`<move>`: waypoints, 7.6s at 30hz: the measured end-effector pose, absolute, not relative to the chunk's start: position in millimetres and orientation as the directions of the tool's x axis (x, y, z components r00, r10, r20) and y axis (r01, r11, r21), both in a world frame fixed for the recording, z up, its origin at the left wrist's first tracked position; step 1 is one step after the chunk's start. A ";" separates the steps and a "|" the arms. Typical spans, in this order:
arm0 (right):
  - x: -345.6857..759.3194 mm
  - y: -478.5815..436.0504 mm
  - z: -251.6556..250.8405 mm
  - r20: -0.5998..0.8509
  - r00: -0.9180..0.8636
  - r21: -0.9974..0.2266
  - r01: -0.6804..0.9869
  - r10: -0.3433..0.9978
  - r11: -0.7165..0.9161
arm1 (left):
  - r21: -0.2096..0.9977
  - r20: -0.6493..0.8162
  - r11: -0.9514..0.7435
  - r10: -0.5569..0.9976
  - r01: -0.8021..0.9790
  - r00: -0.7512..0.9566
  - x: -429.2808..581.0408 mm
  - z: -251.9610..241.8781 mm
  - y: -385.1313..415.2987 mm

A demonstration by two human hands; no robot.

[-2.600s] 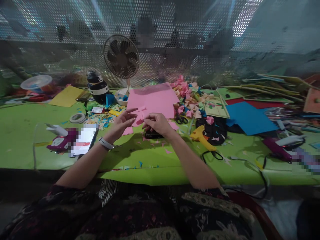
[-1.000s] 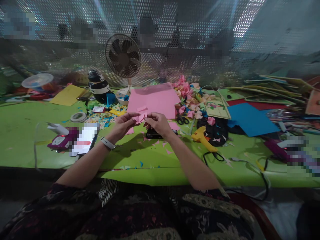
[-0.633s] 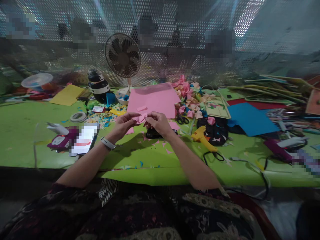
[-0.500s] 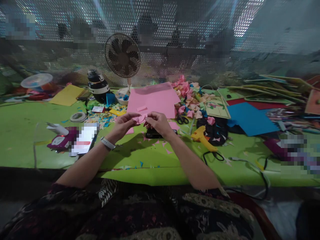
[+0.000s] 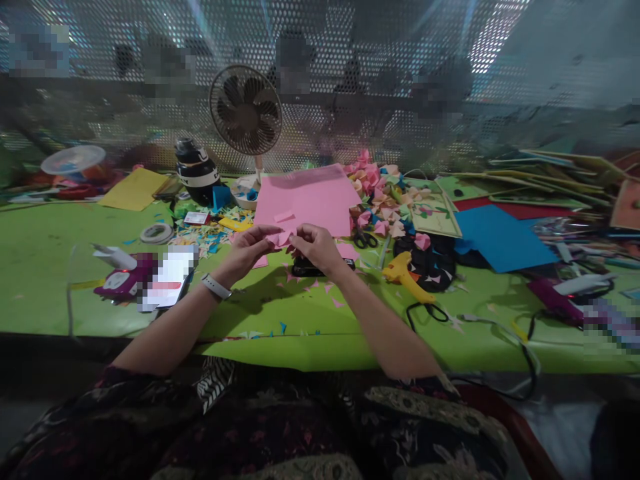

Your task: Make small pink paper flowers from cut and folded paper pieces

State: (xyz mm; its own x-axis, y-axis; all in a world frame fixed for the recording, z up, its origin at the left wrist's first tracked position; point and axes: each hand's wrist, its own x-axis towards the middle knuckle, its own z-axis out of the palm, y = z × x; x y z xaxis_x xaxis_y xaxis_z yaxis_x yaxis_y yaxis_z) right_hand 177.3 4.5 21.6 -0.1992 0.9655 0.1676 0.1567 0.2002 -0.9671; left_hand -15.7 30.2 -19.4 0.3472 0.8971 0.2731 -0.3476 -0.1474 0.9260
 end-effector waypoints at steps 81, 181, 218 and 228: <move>163.3 2.9 -1.2 0.487 -0.092 -0.794 0.368 0.869 0.484 | 0.906 0.297 -0.192 0.923 -0.377 0.245 -4.3 -13.0 16.5; 173.6 5.6 16.8 0.229 -0.121 -0.972 -0.076 0.966 0.221 | 0.954 0.285 -0.244 0.916 -0.173 0.283 -16.6 -16.4 32.6; 192.3 24.6 4.0 0.491 -0.387 -0.518 0.591 0.781 0.618 | 0.793 0.553 -0.597 0.789 0.122 0.269 -26.9 -26.6 45.6; 190.1 23.7 3.1 0.430 -0.452 -0.432 0.657 0.781 0.618 | 0.593 0.658 -0.745 0.667 0.305 0.349 -27.4 -23.7 42.2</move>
State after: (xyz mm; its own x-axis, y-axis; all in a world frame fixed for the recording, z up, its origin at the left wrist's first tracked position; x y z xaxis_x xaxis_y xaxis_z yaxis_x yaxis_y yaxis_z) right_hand 190.1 23.7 3.1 -0.4522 0.7813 0.4302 0.6571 0.6180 -0.4316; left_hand -27.4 42.2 -23.7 0.3489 0.6668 0.6585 0.3046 -0.7452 0.5933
